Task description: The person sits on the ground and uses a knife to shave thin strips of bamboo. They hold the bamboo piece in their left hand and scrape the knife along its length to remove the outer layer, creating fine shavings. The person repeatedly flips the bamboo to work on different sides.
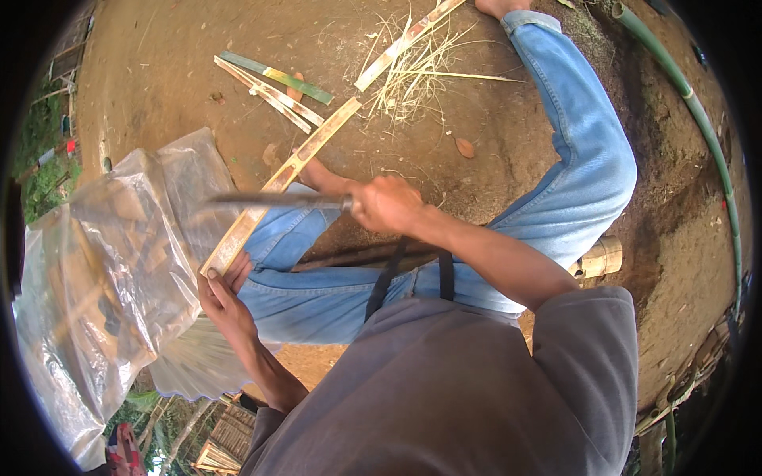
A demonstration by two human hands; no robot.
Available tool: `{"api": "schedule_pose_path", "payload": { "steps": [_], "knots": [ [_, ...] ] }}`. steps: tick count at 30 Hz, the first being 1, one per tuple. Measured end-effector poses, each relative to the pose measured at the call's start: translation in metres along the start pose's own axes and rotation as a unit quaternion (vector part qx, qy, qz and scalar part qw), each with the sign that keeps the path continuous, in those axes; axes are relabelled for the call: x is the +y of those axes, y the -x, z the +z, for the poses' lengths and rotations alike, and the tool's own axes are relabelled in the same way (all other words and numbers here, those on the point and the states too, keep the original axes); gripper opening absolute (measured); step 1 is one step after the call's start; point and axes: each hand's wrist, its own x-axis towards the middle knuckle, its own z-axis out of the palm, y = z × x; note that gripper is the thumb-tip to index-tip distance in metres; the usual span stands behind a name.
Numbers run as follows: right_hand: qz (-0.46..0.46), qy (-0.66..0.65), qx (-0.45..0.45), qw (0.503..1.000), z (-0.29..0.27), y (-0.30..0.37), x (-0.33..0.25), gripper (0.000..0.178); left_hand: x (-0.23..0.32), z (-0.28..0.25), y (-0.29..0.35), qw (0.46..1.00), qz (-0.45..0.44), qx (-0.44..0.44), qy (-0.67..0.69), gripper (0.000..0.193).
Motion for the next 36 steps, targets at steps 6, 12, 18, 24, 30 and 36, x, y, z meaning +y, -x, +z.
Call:
{"api": "schedule_pose_path", "payload": {
  "steps": [6,12,18,24,30,36],
  "knots": [
    [0.054,0.019,0.082,0.995,0.002,-0.019,0.047,0.018,-0.002,0.002,0.002,1.0,-0.001,0.013,0.008,0.038],
    [0.213,0.023,0.099,0.972,0.003,-0.039,0.141,0.028,-0.002,-0.001,0.0,1.0,0.01,-0.017,0.017,0.037],
    [0.136,-0.046,0.036,0.989,-0.011,-0.014,0.046,0.019,-0.009,-0.01,-0.006,0.998,0.045,-0.025,-0.035,0.034],
    [-0.056,-0.059,0.065,0.995,-0.008,0.027,-0.025,0.016,-0.002,-0.006,-0.004,0.993,0.074,-0.043,-0.076,0.033],
    [-0.01,-0.034,0.101,0.994,-0.003,0.023,-0.002,0.017,-0.001,-0.006,-0.002,0.994,0.067,-0.044,-0.078,0.033],
    [0.098,-0.035,0.073,0.992,-0.002,0.002,0.037,0.02,-0.003,-0.003,0.002,0.996,0.061,-0.024,-0.061,0.029]
  ]
}}
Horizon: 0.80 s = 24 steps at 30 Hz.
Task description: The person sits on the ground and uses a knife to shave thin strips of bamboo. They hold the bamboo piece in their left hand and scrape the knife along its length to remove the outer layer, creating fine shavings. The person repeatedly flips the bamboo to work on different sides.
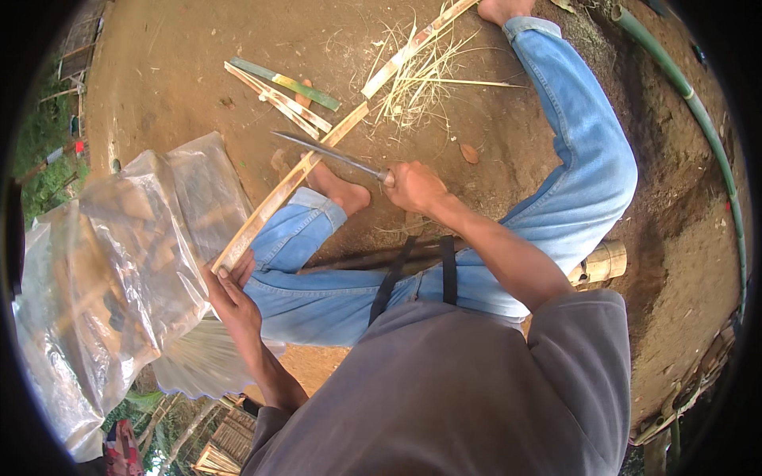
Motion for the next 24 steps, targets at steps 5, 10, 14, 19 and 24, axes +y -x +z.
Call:
{"api": "schedule_pose_path", "payload": {
  "steps": [5,10,14,19,24],
  "knots": [
    [-0.069,0.039,0.007,0.997,0.008,-0.003,0.006,0.022,-0.005,-0.004,0.0,1.0,-0.006,0.0,0.001,0.029],
    [0.15,0.044,0.035,0.987,-0.021,-0.063,0.081,0.033,0.0,0.001,-0.004,1.0,-0.004,-0.013,0.009,0.03],
    [0.101,0.03,-0.036,0.994,-0.026,-0.041,0.031,0.028,-0.005,-0.004,-0.003,1.0,0.019,-0.009,-0.014,0.031],
    [-0.182,-0.027,-0.02,0.983,-0.011,0.038,-0.038,0.016,-0.004,-0.005,-0.008,0.999,0.034,-0.014,-0.038,0.029],
    [-0.012,-0.072,-0.064,0.995,-0.03,0.026,-0.024,0.015,-0.007,-0.009,-0.007,0.995,0.073,-0.029,-0.061,0.027]
  ]
}}
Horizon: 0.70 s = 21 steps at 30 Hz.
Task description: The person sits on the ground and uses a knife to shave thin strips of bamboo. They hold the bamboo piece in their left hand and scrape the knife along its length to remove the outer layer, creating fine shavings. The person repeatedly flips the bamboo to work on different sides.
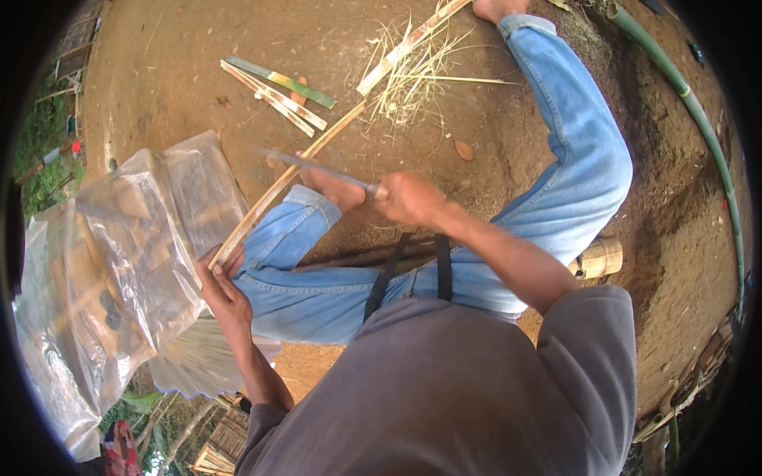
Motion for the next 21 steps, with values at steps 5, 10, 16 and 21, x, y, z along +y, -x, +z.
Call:
{"api": "schedule_pose_path", "payload": {
  "steps": [5,10,16,21],
  "knots": [
    [-0.099,0.091,0.007,0.991,0.001,0.013,0.002,0.014,-0.007,-0.005,0.003,0.996,0.055,-0.026,-0.067,0.024],
    [-0.005,0.064,0.048,0.997,0.0,-0.009,0.036,0.015,-0.01,-0.006,0.001,0.994,0.08,-0.031,-0.074,0.029],
    [0.011,0.076,0.021,0.997,-0.002,-0.019,0.05,0.019,-0.012,-0.008,0.002,0.996,0.043,-0.038,-0.067,0.027],
    [-0.009,0.133,0.009,0.991,-0.008,-0.025,0.037,0.022,-0.019,-0.005,0.004,0.998,0.045,-0.023,-0.039,0.025]
  ]
}}
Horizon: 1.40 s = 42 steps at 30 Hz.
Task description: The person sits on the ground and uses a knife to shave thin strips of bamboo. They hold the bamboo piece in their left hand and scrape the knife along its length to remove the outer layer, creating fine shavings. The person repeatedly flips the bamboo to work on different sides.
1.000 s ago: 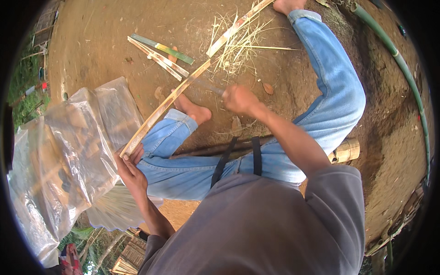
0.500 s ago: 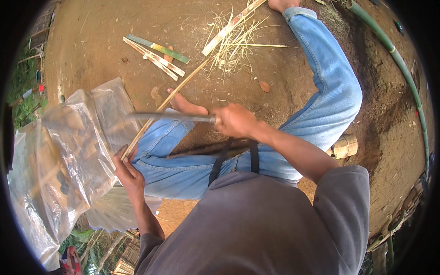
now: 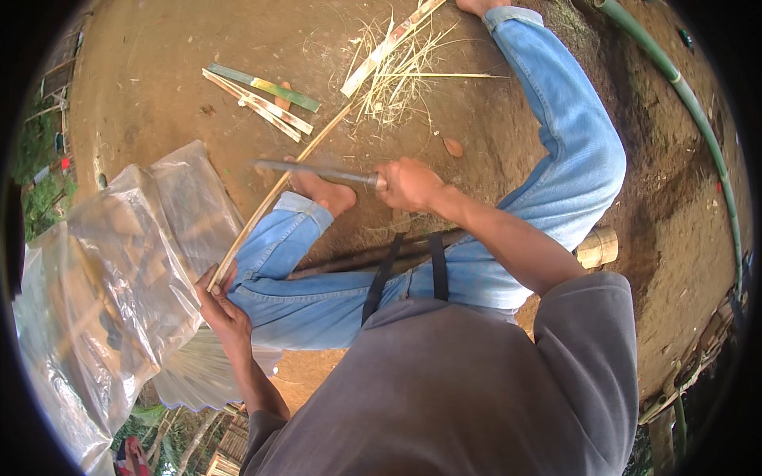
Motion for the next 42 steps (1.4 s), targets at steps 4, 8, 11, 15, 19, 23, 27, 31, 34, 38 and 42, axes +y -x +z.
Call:
{"api": "schedule_pose_path", "payload": {
  "steps": [4,8,11,15,19,23,27,31,34,38,42],
  "knots": [
    [0.144,-0.03,-0.041,0.988,0.0,-0.029,0.038,0.024,0.001,-0.003,-0.001,1.0,-0.005,-0.006,-0.004,0.026],
    [0.189,-0.011,-0.021,0.982,-0.012,-0.059,0.077,0.034,0.006,0.0,-0.007,1.0,-0.01,0.013,-0.008,0.027],
    [0.193,0.0,0.0,0.981,-0.009,-0.066,0.07,0.037,0.005,0.0,-0.009,0.999,-0.035,0.021,0.019,0.028],
    [0.163,0.025,-0.001,0.986,-0.009,-0.056,0.05,0.038,-0.005,-0.001,-0.004,0.998,-0.049,0.031,0.035,0.027],
    [0.223,0.022,0.057,0.973,0.012,-0.067,0.137,0.033,-0.007,0.003,-0.011,0.998,-0.039,0.017,0.048,0.027],
    [0.193,0.003,0.052,0.98,0.01,-0.06,0.087,0.031,-0.009,-0.003,-0.002,0.993,-0.068,0.044,0.084,0.028],
    [0.02,-0.029,0.008,0.999,0.02,-0.01,-0.007,0.024,-0.009,0.004,0.004,0.987,-0.107,0.06,0.103,0.032],
    [-0.066,-0.045,0.009,0.997,0.037,0.023,-0.063,0.022,0.003,0.01,0.007,0.978,-0.146,0.074,0.128,0.032],
    [-0.017,-0.025,0.03,0.999,0.043,0.005,-0.038,0.026,0.006,0.011,0.007,0.973,-0.157,0.081,0.146,0.033],
    [-0.038,-0.029,0.014,0.999,0.034,0.012,-0.055,0.026,0.002,0.012,0.008,0.969,-0.175,0.09,0.149,0.033],
    [0.025,-0.028,0.051,0.998,0.043,-0.007,-0.02,0.017,0.003,0.013,0.006,0.97,-0.167,0.088,0.149,0.032]
  ]
}}
